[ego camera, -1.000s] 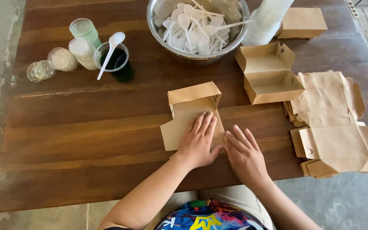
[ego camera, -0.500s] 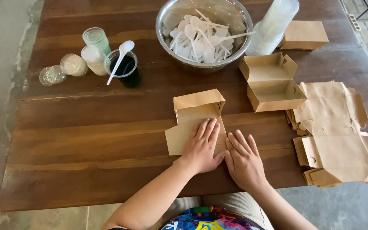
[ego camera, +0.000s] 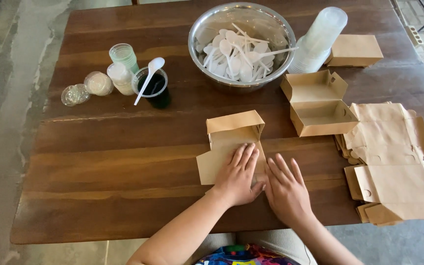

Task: The person assembles a flat cardboard box by folding its sides and securing the tabs. They repeat the process with another box, folding and pressing the flaps to form the container.

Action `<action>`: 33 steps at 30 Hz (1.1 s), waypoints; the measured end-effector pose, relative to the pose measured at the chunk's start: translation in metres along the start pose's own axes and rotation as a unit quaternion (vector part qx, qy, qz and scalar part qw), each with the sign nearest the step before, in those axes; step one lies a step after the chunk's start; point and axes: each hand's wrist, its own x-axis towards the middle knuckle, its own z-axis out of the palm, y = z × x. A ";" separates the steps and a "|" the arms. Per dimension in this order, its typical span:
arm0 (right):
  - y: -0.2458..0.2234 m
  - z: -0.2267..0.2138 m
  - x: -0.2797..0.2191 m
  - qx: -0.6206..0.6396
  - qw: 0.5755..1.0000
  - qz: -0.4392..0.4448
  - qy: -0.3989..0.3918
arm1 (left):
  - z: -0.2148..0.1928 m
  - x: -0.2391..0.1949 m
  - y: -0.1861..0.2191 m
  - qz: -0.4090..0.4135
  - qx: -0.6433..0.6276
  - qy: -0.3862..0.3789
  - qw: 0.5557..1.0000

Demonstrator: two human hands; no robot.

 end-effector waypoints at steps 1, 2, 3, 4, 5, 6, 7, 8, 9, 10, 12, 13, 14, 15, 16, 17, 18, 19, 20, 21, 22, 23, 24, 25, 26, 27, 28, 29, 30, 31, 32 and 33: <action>-0.004 -0.001 -0.012 0.000 1.000 -0.001 0.001 | 0.000 0.000 -0.001 -0.001 0.001 0.001 1.000; -0.007 -0.003 -0.024 -0.006 1.000 0.001 0.008 | 0.001 0.000 0.000 0.006 0.008 0.012 1.000; -0.010 -0.005 -0.036 -0.012 1.000 0.004 0.015 | 0.001 0.000 0.000 0.013 0.016 0.023 1.000; -0.012 -0.006 -0.038 -0.012 1.000 0.003 0.015 | 0.002 0.000 0.000 0.012 0.016 0.023 1.000; -0.014 -0.008 -0.041 -0.027 0.999 0.001 0.021 | 0.002 -0.001 0.001 0.006 0.014 0.024 1.000; -0.016 -0.009 -0.043 -0.043 0.999 0.000 0.027 | 0.002 0.000 0.001 0.001 0.013 0.025 1.000; -0.015 -0.008 -0.039 -0.044 0.999 0.001 0.028 | 0.001 0.000 0.001 0.002 0.013 0.026 1.000; -0.014 -0.007 -0.035 -0.040 0.999 0.000 0.031 | 0.001 0.000 0.001 0.004 0.014 0.037 0.999; -0.014 -0.006 -0.031 -0.036 0.999 -0.001 0.033 | 0.001 -0.001 0.001 0.006 0.014 0.048 0.999; -0.009 -0.001 -0.023 -0.036 0.999 -0.002 0.033 | 0.001 0.000 0.001 0.005 0.014 0.049 0.999; 0.002 0.010 -0.007 -0.026 0.999 0.002 0.019 | 0.001 0.001 0.000 -0.002 0.006 0.013 1.000; 0.006 0.016 0.005 -0.026 0.999 0.001 0.018 | -0.011 0.001 0.004 -0.003 0.005 0.014 1.000; 0.011 0.023 0.017 -0.036 0.998 -0.001 0.042 | -0.022 0.001 0.007 -0.013 0.000 -0.028 1.000; 0.016 0.029 0.029 -0.047 0.997 -0.002 0.067 | -0.034 0.001 0.011 -0.023 -0.005 -0.069 0.997; 0.020 0.038 0.036 -0.047 0.997 -0.002 0.067 | -0.034 0.001 0.011 -0.023 -0.005 -0.068 0.997; 0.024 0.046 0.043 -0.044 0.997 -0.006 0.069 | -0.034 0.001 0.011 -0.024 0.000 -0.067 0.997; 0.028 0.054 0.050 -0.042 0.996 -0.009 0.072 | -0.034 0.002 0.010 -0.023 0.006 -0.065 0.998; 0.028 0.050 0.050 -0.043 0.996 -0.008 0.074 | -0.034 0.002 0.011 -0.022 0.007 -0.064 0.998; 0.029 0.047 0.051 -0.039 0.997 -0.009 0.069 | -0.034 0.002 0.011 -0.023 0.012 -0.071 0.997; 0.029 0.044 0.052 -0.036 0.997 -0.011 0.064 | -0.034 0.002 0.010 -0.023 0.016 -0.077 0.997; 0.025 0.037 0.045 -0.035 0.997 -0.011 0.065 | -0.035 0.001 0.012 -0.024 0.017 -0.077 0.997; 0.022 0.030 0.038 -0.020 0.998 -0.009 0.056 | -0.036 0.001 0.013 -0.025 0.005 -0.077 0.997; 0.018 0.024 0.032 -0.004 0.999 -0.007 0.048 | -0.037 0.001 0.014 -0.026 -0.006 -0.075 0.997; 0.012 0.015 0.020 -0.004 0.999 -0.007 0.051 | -0.025 0.000 0.010 -0.025 -0.004 -0.075 0.997; 0.006 0.006 0.008 -0.009 0.999 -0.019 0.037 | -0.013 0.000 0.006 -0.014 -0.004 -0.034 0.999; 0.001 -0.003 -0.004 -0.014 0.999 -0.030 0.024 | 0.000 -0.001 0.002 -0.002 -0.004 0.006 1.000; -0.004 -0.007 -0.014 -0.014 0.999 -0.030 0.026 | -0.002 0.000 0.002 -0.002 -0.003 0.007 1.000; -0.009 -0.012 -0.025 -0.028 0.999 -0.026 0.014 | -0.003 0.000 0.002 0.001 0.005 0.001 1.000; -0.015 -0.017 -0.036 -0.041 0.999 -0.021 0.003 | -0.004 0.000 0.003 0.003 0.014 -0.005 1.000; -0.016 -0.015 -0.037 -0.041 0.999 -0.021 0.004 | -0.003 0.000 0.003 0.003 0.015 -0.005 1.000; -0.017 -0.013 -0.038 -0.043 0.999 -0.018 0.021 | -0.003 0.000 0.003 0.002 0.011 0.010 1.000; -0.018 -0.012 -0.040 -0.046 0.998 -0.014 0.037 | -0.002 -0.001 0.003 0.002 0.007 0.024 1.000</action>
